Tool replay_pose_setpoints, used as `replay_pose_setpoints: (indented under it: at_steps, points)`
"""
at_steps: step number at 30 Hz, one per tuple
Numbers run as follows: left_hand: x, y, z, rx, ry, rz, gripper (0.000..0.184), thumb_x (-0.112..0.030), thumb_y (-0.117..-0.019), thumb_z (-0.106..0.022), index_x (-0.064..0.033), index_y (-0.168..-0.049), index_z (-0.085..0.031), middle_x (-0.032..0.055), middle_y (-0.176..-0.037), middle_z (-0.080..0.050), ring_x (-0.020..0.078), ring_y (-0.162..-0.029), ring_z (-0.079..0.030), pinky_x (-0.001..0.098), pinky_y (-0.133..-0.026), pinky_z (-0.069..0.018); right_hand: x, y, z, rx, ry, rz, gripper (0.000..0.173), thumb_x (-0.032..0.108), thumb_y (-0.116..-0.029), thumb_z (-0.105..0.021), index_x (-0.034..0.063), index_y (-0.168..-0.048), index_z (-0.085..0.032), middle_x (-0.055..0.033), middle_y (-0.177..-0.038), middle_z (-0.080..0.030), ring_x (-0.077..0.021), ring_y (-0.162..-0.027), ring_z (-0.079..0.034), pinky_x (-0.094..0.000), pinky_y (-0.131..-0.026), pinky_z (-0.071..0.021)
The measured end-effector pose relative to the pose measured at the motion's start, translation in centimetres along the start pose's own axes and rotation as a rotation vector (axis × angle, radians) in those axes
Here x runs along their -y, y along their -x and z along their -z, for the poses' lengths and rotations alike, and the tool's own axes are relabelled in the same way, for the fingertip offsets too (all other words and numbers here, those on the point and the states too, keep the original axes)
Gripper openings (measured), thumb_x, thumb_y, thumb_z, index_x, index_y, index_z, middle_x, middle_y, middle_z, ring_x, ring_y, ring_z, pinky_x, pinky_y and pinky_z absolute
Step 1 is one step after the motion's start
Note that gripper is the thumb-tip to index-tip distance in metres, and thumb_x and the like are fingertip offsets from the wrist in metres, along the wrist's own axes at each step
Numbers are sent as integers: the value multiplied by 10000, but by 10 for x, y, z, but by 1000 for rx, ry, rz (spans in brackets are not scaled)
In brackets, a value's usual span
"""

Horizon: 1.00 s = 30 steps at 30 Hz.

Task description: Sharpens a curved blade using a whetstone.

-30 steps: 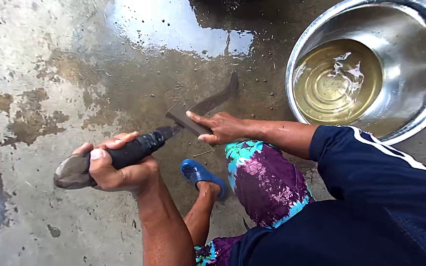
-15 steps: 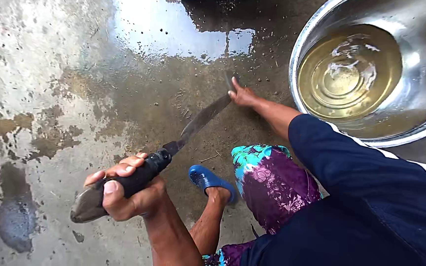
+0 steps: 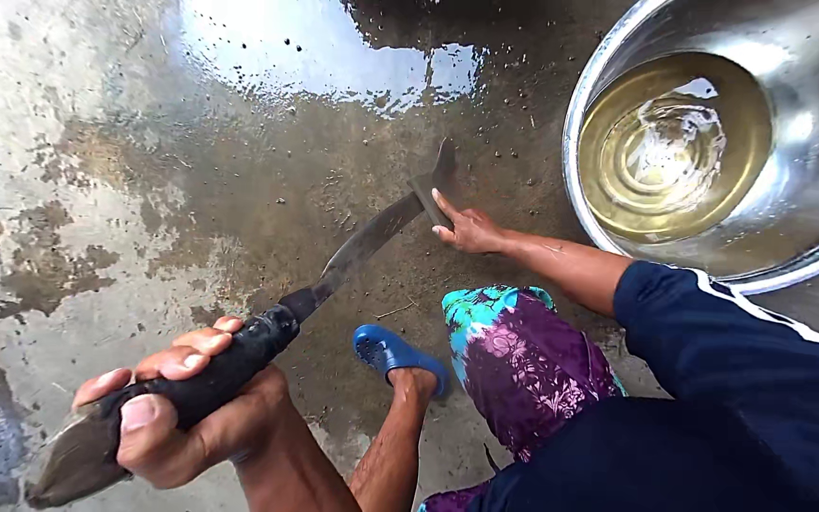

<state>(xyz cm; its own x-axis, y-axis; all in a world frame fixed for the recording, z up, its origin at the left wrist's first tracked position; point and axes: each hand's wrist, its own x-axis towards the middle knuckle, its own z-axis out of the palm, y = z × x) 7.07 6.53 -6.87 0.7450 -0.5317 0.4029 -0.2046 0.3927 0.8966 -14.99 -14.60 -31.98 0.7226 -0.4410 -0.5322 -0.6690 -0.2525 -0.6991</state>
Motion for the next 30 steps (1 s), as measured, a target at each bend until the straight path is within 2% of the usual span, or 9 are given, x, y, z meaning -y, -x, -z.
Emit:
replay_pose_setpoints:
  at_steps: [4,6,10,12,16,20,22,26,30]
  points:
    - [-4,-3,-1,60,1,-3,312,-347,-913,-706,-87,-1068,-632,81,-753,-685,256,-696,-687,466,-694,-611,-19,-62,25,-60,47,-119,767,552,-1052,-400,274,-1676,-51,-240,-1094,-722,-454,-980,-700,-670,-847,-535]
    - [-6,-7,-5,48,24,-3,328,-350,-901,-727,-82,-1060,-628,80,-754,-688,251,-692,-687,457,-687,-613,-24,-82,45,-100,29,-193,772,568,-1061,-359,256,-1676,-12,-235,-1144,-715,-443,-1020,-693,-650,-885,-523]
    - [-3,-15,-7,77,40,1,329,-342,-885,-737,-82,-1053,-625,79,-768,-687,252,-702,-685,455,-696,-607,-18,-17,4,-64,8,-65,794,501,-1049,-459,233,-1677,-54,-211,-998,-730,-411,-889,-712,-632,-823,-552]
    - [-3,-14,-4,141,31,-3,349,-365,-892,-740,-97,-1087,-632,68,-788,-694,250,-725,-685,461,-730,-604,-24,-29,7,-25,42,-60,795,517,-1051,-454,252,-1677,-42,-225,-1058,-726,-430,-950,-706,-645,-857,-538]
    - [-2,-20,-2,153,58,-14,359,-368,-886,-743,-83,-1074,-633,70,-788,-693,251,-720,-686,468,-729,-608,-35,-92,49,-147,7,-207,773,550,-1066,-363,238,-1676,-5,-237,-1149,-717,-439,-1028,-699,-644,-915,-525]
    - [4,-28,5,165,86,-10,353,-358,-894,-725,-63,-1061,-626,82,-784,-683,269,-712,-681,483,-731,-608,-25,-30,9,-107,14,-120,803,516,-1051,-454,216,-1677,-49,-208,-1003,-731,-411,-895,-716,-630,-828,-558]
    - [4,-27,4,179,78,-2,343,-358,-890,-723,-66,-1046,-633,80,-784,-685,267,-720,-682,479,-741,-603,-29,-40,11,-70,63,-105,796,533,-1044,-448,246,-1677,-62,-217,-1050,-731,-432,-944,-707,-645,-848,-540]
    - [1,-25,1,185,73,-8,348,-383,-910,-705,-76,-1058,-630,59,-793,-679,240,-722,-676,448,-738,-602,-36,-99,59,-151,31,-211,777,558,-1057,-372,251,-1677,-19,-232,-1125,-723,-442,-1014,-698,-649,-895,-525]
    - [1,-25,3,179,103,7,352,-360,-904,-714,-57,-1065,-640,77,-781,-680,261,-718,-679,466,-732,-601,-37,-44,21,-127,37,-170,797,530,-1053,-434,236,-1677,-35,-211,-1031,-730,-420,-926,-708,-631,-844,-546]
